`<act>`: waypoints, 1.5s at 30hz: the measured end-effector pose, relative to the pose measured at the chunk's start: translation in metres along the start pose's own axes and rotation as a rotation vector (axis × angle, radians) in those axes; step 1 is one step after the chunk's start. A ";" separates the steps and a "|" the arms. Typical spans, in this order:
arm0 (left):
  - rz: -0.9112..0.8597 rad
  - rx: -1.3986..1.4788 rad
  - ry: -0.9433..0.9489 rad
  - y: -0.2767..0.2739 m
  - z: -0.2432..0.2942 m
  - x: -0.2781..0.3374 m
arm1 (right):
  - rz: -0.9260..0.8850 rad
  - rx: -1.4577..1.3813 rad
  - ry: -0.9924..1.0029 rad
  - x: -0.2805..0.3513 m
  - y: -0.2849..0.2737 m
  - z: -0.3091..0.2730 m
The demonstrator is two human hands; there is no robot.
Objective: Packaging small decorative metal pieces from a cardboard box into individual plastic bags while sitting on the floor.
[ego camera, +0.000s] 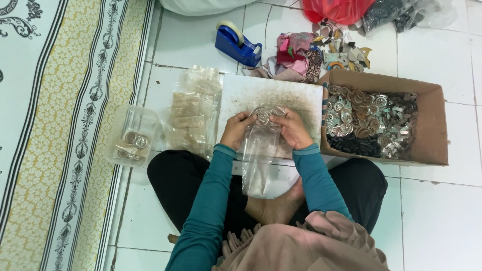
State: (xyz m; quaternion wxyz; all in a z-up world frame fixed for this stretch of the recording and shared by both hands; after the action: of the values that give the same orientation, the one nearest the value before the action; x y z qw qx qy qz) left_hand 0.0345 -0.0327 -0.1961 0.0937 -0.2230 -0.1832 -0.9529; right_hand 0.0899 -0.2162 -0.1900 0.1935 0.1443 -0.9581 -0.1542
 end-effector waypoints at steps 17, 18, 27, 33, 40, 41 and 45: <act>-0.152 0.135 -0.156 0.020 0.019 0.035 | 0.089 0.306 0.107 0.012 0.015 -0.019; -0.137 0.124 -0.158 0.022 0.019 0.035 | 0.080 0.302 0.107 0.010 0.012 -0.017; -0.015 0.063 -0.072 0.006 0.002 -0.010 | 0.011 0.158 0.062 0.013 0.006 -0.041; -0.020 -0.150 0.046 -0.002 -0.017 -0.048 | 0.038 0.249 -0.016 -0.017 -0.025 -0.014; 0.095 -0.677 0.378 0.018 0.025 -0.050 | 0.245 0.790 -0.200 -0.047 -0.048 -0.018; 0.145 -0.911 0.444 0.015 0.018 -0.056 | 0.274 0.948 -0.298 -0.044 -0.046 -0.020; 0.184 -1.327 0.719 0.019 0.010 -0.044 | 0.242 1.315 -0.636 -0.017 -0.013 -0.020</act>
State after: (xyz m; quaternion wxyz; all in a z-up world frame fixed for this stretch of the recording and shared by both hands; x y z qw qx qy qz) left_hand 0.0823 -0.0420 -0.2016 0.0730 0.0770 0.4896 -0.8654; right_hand 0.1157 -0.2275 -0.1828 -0.2043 0.0723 -0.8718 0.4394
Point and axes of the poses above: each hand's wrist, its own x-axis away from the middle knuckle, its own y-axis out of the palm, z = x × y, the point moved 1 cm from there along -x, towards the middle knuckle, and after that the axes turned 3 degrees about -z, right-handed, at the moved point
